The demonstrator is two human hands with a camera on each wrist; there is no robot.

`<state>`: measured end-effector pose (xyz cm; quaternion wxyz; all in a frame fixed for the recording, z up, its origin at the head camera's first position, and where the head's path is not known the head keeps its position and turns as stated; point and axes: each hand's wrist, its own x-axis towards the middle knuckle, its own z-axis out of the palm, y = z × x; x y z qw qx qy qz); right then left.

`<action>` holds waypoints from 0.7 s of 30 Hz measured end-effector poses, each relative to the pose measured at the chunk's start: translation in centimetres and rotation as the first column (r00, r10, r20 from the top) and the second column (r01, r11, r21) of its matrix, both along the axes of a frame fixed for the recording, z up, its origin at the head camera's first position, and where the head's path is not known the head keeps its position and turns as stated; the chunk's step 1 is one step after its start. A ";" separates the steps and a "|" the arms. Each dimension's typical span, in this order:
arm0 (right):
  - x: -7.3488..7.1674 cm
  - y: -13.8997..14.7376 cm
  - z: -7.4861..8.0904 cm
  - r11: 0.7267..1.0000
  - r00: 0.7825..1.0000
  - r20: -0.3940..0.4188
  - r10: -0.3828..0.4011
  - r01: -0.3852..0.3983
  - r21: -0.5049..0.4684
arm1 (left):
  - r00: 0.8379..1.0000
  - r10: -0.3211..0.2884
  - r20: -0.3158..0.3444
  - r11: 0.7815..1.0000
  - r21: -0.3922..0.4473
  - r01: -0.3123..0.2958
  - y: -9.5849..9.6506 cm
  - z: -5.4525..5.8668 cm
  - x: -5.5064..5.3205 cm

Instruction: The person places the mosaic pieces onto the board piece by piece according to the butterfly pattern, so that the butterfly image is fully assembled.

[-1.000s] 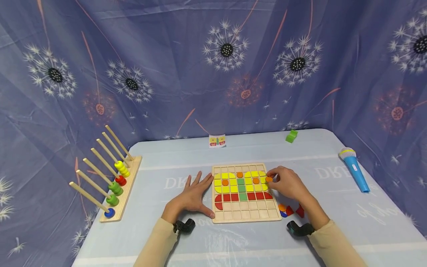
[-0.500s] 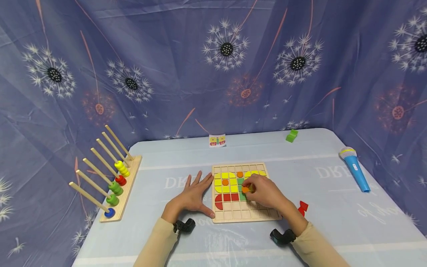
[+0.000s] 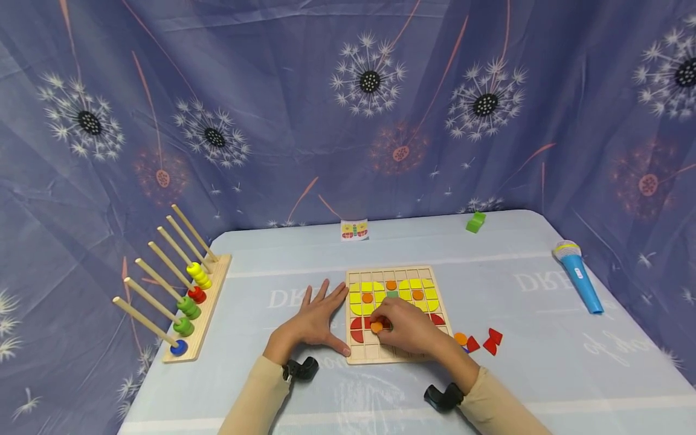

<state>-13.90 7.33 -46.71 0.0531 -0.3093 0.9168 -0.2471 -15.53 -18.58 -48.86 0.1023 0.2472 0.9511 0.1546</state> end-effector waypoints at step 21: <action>0.6 0.3 0.0 0.996 0.995 0.038 0.087 -0.087 -0.010 | 1.000 0.005 0.000 1.000 0.010 -0.005 0.0 0.1 0.1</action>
